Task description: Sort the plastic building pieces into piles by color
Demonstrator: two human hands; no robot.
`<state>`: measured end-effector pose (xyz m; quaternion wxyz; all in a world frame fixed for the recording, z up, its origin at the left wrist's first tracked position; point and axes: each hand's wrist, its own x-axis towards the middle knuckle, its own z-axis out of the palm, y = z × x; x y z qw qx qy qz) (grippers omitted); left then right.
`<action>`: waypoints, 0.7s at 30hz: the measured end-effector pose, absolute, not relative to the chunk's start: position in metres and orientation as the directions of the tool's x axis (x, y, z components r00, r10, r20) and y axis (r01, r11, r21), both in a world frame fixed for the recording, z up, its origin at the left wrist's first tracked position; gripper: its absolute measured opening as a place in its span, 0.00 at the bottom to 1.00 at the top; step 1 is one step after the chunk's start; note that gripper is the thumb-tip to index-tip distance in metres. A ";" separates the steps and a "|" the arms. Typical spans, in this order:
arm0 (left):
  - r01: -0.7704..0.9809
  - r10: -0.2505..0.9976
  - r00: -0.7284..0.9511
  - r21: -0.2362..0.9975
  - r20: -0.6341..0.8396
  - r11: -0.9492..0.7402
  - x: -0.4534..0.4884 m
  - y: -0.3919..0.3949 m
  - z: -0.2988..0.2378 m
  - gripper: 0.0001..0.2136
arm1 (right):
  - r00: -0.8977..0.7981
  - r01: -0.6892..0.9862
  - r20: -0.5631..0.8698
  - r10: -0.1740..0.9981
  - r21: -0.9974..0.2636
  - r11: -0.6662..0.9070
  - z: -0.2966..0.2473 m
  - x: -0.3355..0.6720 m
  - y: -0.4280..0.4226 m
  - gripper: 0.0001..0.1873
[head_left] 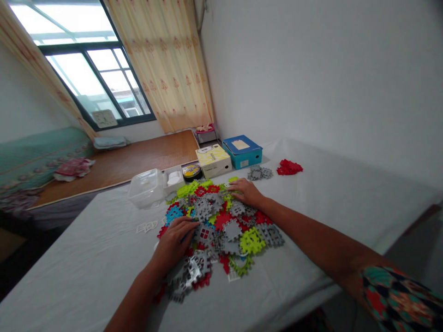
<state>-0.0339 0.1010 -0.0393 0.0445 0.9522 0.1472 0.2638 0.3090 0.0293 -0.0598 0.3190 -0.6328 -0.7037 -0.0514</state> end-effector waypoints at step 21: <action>0.235 0.292 0.812 0.175 0.505 -0.956 -0.032 0.097 -0.034 0.12 | 0.567 0.213 0.110 0.816 -0.977 -0.016 -0.067 0.378 0.021 0.17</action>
